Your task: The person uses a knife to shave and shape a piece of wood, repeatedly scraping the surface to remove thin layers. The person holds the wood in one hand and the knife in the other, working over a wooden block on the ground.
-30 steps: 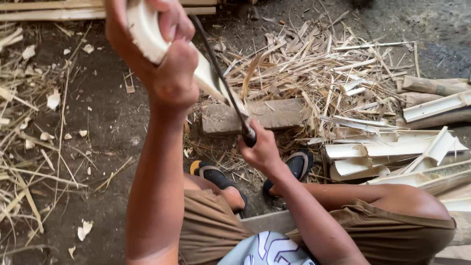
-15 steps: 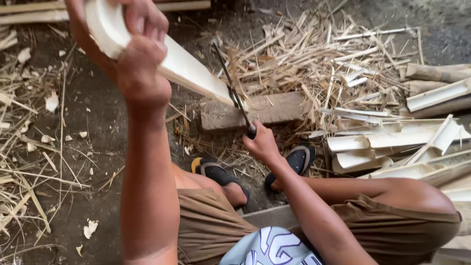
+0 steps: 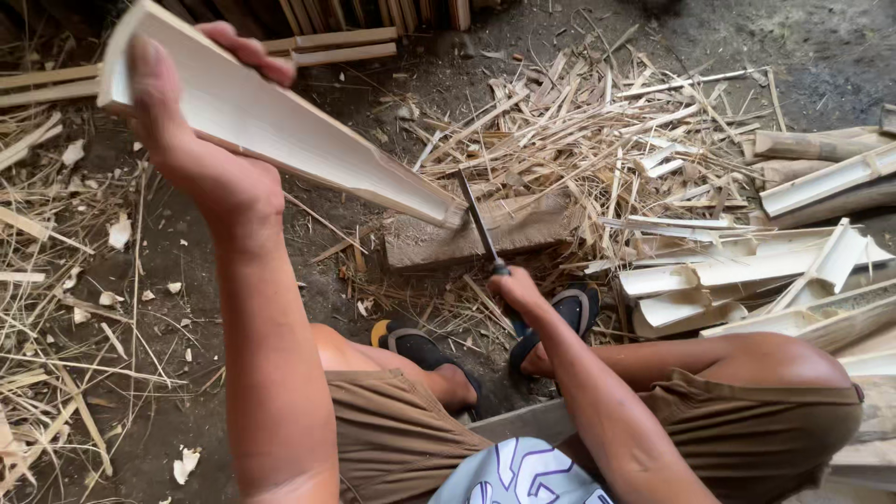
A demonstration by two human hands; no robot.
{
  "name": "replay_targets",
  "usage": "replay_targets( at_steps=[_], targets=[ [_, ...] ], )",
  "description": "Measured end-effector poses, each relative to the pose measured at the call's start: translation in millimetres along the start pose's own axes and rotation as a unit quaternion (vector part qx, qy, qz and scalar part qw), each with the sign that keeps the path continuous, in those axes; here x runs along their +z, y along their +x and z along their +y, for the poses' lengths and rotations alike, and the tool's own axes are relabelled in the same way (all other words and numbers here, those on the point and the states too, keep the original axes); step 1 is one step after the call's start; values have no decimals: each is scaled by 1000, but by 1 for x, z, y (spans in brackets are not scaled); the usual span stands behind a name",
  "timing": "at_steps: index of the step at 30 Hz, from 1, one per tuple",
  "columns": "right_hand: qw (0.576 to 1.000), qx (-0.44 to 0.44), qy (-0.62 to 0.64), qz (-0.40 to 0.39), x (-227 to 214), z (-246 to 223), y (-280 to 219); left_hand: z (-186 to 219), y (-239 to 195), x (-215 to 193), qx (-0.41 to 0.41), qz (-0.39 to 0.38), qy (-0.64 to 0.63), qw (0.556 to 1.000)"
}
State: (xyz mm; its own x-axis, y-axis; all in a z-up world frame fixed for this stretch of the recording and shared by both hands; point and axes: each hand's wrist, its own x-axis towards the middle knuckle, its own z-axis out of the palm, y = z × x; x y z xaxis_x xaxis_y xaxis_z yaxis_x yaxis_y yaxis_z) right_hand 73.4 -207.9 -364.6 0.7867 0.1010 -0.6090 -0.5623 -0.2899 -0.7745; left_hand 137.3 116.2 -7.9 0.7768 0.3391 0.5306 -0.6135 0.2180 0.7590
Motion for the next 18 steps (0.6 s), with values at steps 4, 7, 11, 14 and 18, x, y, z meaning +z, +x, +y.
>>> replay_targets(
  at_steps=[4, 7, 11, 14, 18],
  targets=[
    [985, 14, -158, 67, -14, -73, -53, 3, -8, 4, 33, -101, 27, 994],
    [984, -43, -162, 52, -15, -138, -113, 5, -11, 11, -26, -122, -12, 992],
    [970, -220, -98, 15, -4, -191, -184, 6, -20, 12, -25, -161, -19, 986],
    [965, -259, -34, 8, 10, -210, -204, 5, -20, 9, -29, -165, -34, 985],
    [988, -144, 30, -37, 17, -209, -217, 12, -27, 2, -46, -136, -47, 989]
  ],
)
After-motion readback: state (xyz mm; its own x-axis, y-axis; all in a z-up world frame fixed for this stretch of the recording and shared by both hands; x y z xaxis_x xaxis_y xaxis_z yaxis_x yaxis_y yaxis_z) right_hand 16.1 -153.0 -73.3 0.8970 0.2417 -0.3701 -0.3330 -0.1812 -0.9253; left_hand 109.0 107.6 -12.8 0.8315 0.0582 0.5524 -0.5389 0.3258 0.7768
